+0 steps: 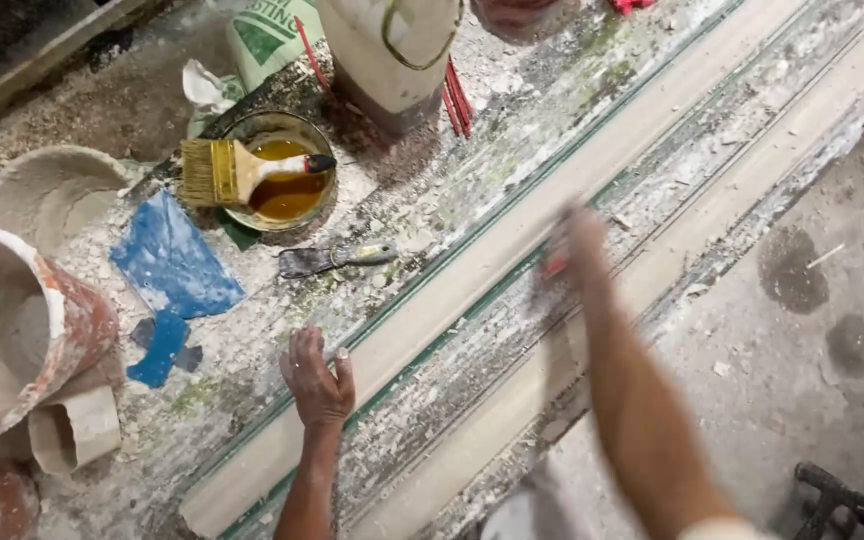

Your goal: Smoothing the edges and surfaces of decorative plaster moldings using a hand scraper.

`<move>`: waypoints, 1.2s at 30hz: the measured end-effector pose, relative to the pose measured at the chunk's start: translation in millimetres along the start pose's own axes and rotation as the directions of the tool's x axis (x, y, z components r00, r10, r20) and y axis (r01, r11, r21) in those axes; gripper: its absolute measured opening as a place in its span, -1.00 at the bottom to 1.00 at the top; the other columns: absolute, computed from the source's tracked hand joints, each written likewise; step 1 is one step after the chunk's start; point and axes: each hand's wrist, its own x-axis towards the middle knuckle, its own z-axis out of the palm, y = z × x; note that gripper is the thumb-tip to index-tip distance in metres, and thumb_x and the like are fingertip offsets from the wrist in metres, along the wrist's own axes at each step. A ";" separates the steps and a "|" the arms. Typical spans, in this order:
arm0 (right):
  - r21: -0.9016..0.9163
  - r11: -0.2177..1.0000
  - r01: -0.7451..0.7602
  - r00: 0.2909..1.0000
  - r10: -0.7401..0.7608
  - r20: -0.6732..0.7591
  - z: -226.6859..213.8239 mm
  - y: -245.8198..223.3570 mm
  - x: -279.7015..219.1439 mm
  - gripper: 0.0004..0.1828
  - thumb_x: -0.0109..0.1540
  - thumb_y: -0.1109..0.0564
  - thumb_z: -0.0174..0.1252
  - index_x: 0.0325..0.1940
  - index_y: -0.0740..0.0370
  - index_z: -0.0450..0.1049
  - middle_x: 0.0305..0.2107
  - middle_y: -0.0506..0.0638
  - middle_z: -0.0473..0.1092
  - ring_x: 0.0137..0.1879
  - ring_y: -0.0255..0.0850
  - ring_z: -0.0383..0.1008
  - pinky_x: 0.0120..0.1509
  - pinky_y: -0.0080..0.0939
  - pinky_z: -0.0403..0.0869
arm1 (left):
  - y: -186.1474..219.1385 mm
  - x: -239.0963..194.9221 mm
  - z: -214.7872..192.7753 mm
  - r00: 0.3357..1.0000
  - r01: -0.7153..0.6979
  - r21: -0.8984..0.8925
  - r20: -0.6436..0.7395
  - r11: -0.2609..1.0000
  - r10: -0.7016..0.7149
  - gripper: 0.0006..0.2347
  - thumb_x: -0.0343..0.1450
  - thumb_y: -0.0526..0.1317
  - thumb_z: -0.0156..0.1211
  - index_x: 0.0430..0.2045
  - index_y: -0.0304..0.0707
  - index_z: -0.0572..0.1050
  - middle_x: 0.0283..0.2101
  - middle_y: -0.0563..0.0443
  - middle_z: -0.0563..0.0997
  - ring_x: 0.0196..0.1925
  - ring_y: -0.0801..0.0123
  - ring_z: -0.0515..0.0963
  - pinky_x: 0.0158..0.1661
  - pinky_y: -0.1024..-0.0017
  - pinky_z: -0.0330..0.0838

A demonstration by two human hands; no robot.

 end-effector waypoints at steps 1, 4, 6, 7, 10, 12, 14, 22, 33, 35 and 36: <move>0.094 0.993 -0.069 0.998 0.069 0.000 28.0 22.2 -32.5 -0.77 0.30 0.17 -0.06 -0.19 0.37 0.47 -0.47 0.37 0.43 -0.36 0.19 0.53 -0.24 0.25 0.50 | -2.3 -2.6 -0.9 1.000 -0.008 -0.009 0.000 1.000 0.008 -0.56 0.51 0.02 -0.06 0.17 -0.30 0.41 0.19 -0.21 0.50 0.27 -0.11 0.48 0.23 -0.05 0.24; 0.357 0.914 -0.193 0.979 0.206 0.002 84.4 42.6 -82.6 -0.70 0.38 -0.04 -0.02 -0.23 0.23 0.45 -0.63 0.09 0.25 -0.58 -0.10 0.32 -0.56 -0.04 0.30 | 4.8 1.7 -7.8 0.993 0.089 -0.063 0.085 0.994 -0.083 -0.52 0.53 0.03 -0.10 0.24 -0.36 0.34 0.24 -0.31 0.46 0.30 -0.14 0.43 0.29 -0.08 0.21; 0.502 0.824 -0.262 0.959 0.283 0.035 66.6 29.5 -73.6 -0.63 0.43 -0.16 0.01 -0.25 0.14 0.44 -0.72 -0.08 0.15 -0.71 -0.28 0.19 -0.75 -0.22 0.18 | 18.3 15.3 -19.7 0.963 0.208 -0.075 0.188 0.975 -0.191 -0.49 0.55 0.02 -0.14 0.31 -0.41 0.28 0.30 -0.40 0.41 0.35 -0.15 0.37 0.37 -0.09 0.17; 0.441 0.876 -0.195 0.980 0.192 0.051 33.4 7.8 -54.9 -0.57 0.39 -0.17 -0.03 -0.40 0.16 0.38 -0.78 -0.04 0.17 -0.75 -0.21 0.20 -0.73 -0.21 0.17 | 27.8 28.9 -24.5 0.938 0.267 -0.042 0.239 0.963 -0.250 -0.48 0.53 0.03 -0.18 0.23 -0.47 0.33 0.12 -0.36 0.46 0.18 -0.10 0.43 0.29 -0.09 0.23; 0.303 0.948 -0.094 0.994 0.075 0.074 -58.4 0.1 103.5 -0.48 0.37 -0.22 -0.01 -0.51 0.17 0.39 -0.78 0.00 0.27 -0.75 -0.13 0.28 -0.72 -0.14 0.25 | 24.8 22.5 -22.9 0.961 0.192 0.022 0.200 0.981 -0.193 -0.50 0.51 -0.03 -0.12 0.18 -0.56 0.36 0.06 -0.43 0.49 0.12 -0.23 0.46 0.25 -0.12 0.29; 0.248 0.968 -0.050 0.997 0.032 0.074 -128.9 -36.3 219.6 -0.46 0.38 -0.27 0.05 -0.46 0.17 0.46 -0.71 -0.01 0.35 -0.71 -0.12 0.35 -0.72 -0.10 0.34 | 24.0 24.0 -19.4 0.994 0.036 0.059 0.105 0.998 -0.042 -0.52 0.51 -0.10 -0.01 0.22 -0.60 0.34 0.17 -0.54 0.47 0.23 -0.40 0.44 0.29 -0.15 0.28; 0.147 0.982 0.122 0.992 -0.127 0.025 -199.8 -70.3 311.4 -0.74 0.37 -0.12 -0.13 -0.15 -0.09 0.46 -0.44 -0.17 0.36 -0.42 -0.31 0.38 -0.52 -0.21 0.35 | 37.9 39.1 -20.9 0.929 0.251 0.230 0.216 0.940 -0.301 -0.68 0.17 -0.29 0.11 -0.23 -0.45 0.52 -0.22 -0.28 0.53 -0.09 -0.23 0.51 0.02 0.03 0.41; 0.476 0.803 -0.359 0.926 0.372 0.070 -222.2 -148.4 330.9 -0.24 0.20 -0.44 -0.49 0.36 -0.04 -0.12 0.09 -0.20 -0.21 0.13 -0.17 -0.13 0.11 -0.08 -0.03 | 171.4 130.7 76.4 0.995 -0.065 0.105 -0.073 0.992 0.073 -0.62 0.52 -0.05 -0.10 0.04 -0.45 0.28 -0.19 -0.26 0.38 -0.19 0.05 0.40 -0.16 0.16 0.35; 0.289 0.890 -0.353 0.923 0.382 -0.046 -68.2 -55.2 167.9 -0.63 0.39 -0.18 0.03 -0.06 0.14 0.52 -0.41 0.04 0.51 -0.30 -0.10 0.53 -0.25 -0.10 0.54 | 342.9 209.4 284.3 0.993 0.034 -0.066 0.118 0.997 -0.026 -0.54 0.50 -0.21 -0.06 0.27 -0.59 0.26 0.31 -0.44 0.35 0.38 -0.28 0.33 0.42 -0.13 0.07; 0.708 0.702 -0.075 0.993 0.120 -0.013 -113.6 -47.0 265.5 -0.38 0.42 -0.25 -0.25 0.28 0.19 0.43 -0.13 0.09 0.49 -0.08 -0.09 0.48 0.03 0.05 0.42 | 338.7 203.8 284.1 0.986 -0.145 0.015 -0.079 0.989 0.145 -0.63 0.48 -0.19 0.05 0.09 -0.54 0.43 0.16 -0.42 0.46 0.22 -0.26 0.47 0.23 -0.11 0.30; 0.712 0.699 -0.065 0.994 0.111 -0.018 -127.5 47.6 352.1 -0.38 0.42 -0.25 -0.25 0.28 0.19 0.43 -0.13 0.09 0.49 -0.08 -0.09 0.48 0.03 0.05 0.42 | 335.2 203.1 280.0 0.985 -0.149 0.011 -0.089 0.989 0.149 -0.63 0.48 -0.19 0.05 0.09 -0.54 0.43 0.16 -0.42 0.46 0.22 -0.26 0.47 0.23 -0.11 0.30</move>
